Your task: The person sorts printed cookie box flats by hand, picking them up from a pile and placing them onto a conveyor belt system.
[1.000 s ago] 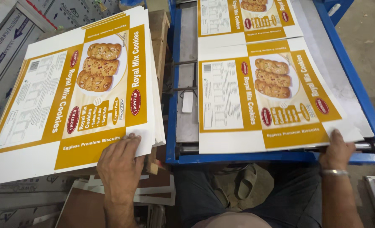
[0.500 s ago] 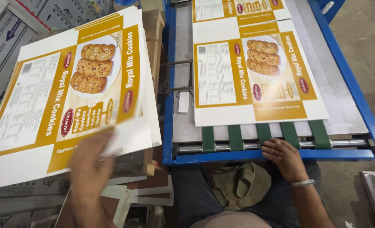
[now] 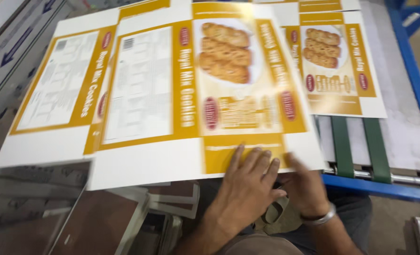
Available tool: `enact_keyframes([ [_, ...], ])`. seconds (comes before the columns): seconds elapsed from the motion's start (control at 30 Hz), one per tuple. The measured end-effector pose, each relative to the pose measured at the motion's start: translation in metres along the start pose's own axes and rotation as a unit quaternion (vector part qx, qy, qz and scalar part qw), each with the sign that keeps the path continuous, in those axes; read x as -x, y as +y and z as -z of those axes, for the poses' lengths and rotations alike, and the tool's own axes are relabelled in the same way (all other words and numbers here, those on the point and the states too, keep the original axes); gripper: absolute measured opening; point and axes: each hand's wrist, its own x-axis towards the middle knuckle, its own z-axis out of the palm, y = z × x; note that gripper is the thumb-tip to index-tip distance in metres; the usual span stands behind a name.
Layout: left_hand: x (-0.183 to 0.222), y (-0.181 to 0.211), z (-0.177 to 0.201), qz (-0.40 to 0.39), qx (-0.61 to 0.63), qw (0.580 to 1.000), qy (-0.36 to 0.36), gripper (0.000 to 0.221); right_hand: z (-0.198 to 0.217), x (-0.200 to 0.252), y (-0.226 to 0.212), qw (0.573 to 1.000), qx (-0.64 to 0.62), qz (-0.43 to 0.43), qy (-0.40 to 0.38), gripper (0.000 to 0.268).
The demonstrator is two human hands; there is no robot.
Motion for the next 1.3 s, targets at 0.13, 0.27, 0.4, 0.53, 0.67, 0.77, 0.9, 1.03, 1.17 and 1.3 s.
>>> enact_keyframes([
  [0.13, 0.024, -0.033, 0.04, 0.098, -0.107, 0.989, -0.022, 0.062, 0.073, -0.025, -0.039, 0.982, 0.067, 0.114, 0.136, 0.044],
  [0.27, 0.04, -0.068, 0.069, 0.151, -0.183, 0.971, 0.02, 0.062, 0.168, -0.043, -0.069, 0.946, 0.107, 0.245, 0.182, 0.042],
  [0.4, 0.043, -0.103, 0.082, 0.142, -0.224, 0.962, 0.062, 0.042, 0.237, -0.038, -0.077, 0.909, 0.142, 0.311, 0.237, 0.043],
  [0.53, 0.046, -0.116, 0.08, 0.117, -0.209, 0.964, 0.115, 0.027, 0.264, -0.018, -0.08, 0.885, 0.145, 0.342, 0.28, 0.045],
  [0.67, 0.048, -0.118, 0.079, 0.121, -0.21, 0.962, 0.124, 0.028, 0.268, 0.013, -0.07, 0.868, 0.185, 0.309, 0.343, 0.04],
  [0.77, 0.048, -0.115, 0.084, 0.134, -0.193, 0.965, 0.112, 0.033, 0.267, 0.056, -0.053, 0.87, 0.197, 0.285, 0.35, 0.043],
  [0.9, 0.049, -0.108, 0.087, 0.145, -0.194, 0.966, 0.086, 0.039, 0.263, 0.076, -0.039, 0.887, 0.167, 0.3, 0.31, 0.041],
  [1.03, 0.055, -0.107, 0.081, 0.141, -0.215, 0.963, 0.079, 0.04, 0.258, 0.048, -0.045, 0.874, 0.182, 0.313, 0.324, 0.045],
  [1.17, 0.055, -0.114, 0.076, 0.157, -0.213, 0.961, 0.073, 0.034, 0.259, 0.005, -0.057, 0.865, 0.19, 0.286, 0.366, 0.03],
  [1.3, 0.052, -0.116, 0.084, 0.158, -0.198, 0.965, 0.07, 0.032, 0.264, -0.034, -0.054, 0.893, 0.124, 0.28, 0.33, 0.032],
])
